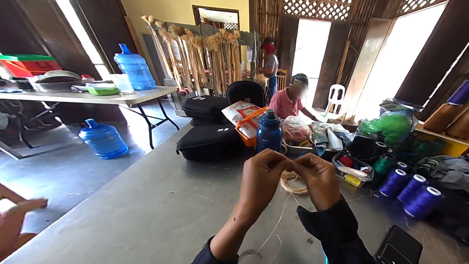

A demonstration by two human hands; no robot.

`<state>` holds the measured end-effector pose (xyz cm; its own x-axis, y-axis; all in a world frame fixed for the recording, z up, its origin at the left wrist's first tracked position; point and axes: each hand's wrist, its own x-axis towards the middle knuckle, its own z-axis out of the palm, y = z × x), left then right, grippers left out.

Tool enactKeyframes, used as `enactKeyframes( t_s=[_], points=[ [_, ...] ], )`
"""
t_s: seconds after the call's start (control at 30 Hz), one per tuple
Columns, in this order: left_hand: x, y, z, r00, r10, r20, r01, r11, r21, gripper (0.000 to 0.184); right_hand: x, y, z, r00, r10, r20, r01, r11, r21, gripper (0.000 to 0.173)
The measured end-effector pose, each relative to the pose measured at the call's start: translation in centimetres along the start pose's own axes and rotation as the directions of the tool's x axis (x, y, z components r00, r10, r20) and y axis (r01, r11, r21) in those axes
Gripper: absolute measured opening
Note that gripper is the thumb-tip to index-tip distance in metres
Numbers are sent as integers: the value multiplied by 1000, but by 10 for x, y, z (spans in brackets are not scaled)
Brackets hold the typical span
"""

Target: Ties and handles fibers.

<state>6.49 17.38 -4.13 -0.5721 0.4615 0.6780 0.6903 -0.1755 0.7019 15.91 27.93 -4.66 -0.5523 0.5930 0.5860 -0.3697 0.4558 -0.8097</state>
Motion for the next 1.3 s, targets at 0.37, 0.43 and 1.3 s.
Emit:
enactKeyframes(
  t_s=[0.37,0.43,1.3],
  points=[
    [1,7,-10,992,-39,116,22,989,146,7,-2,-4,4,995,93,33,-93,996,11,10],
    [1,8,-14,986,-70,153,45,986,163,7,-2,-5,5,995,97,37,-96,995,-4,9],
    [3,9,-17,974,-71,217,41,989,140,10,-2,-10,-1,971,198,131,-199,980,-4,6]
  ],
)
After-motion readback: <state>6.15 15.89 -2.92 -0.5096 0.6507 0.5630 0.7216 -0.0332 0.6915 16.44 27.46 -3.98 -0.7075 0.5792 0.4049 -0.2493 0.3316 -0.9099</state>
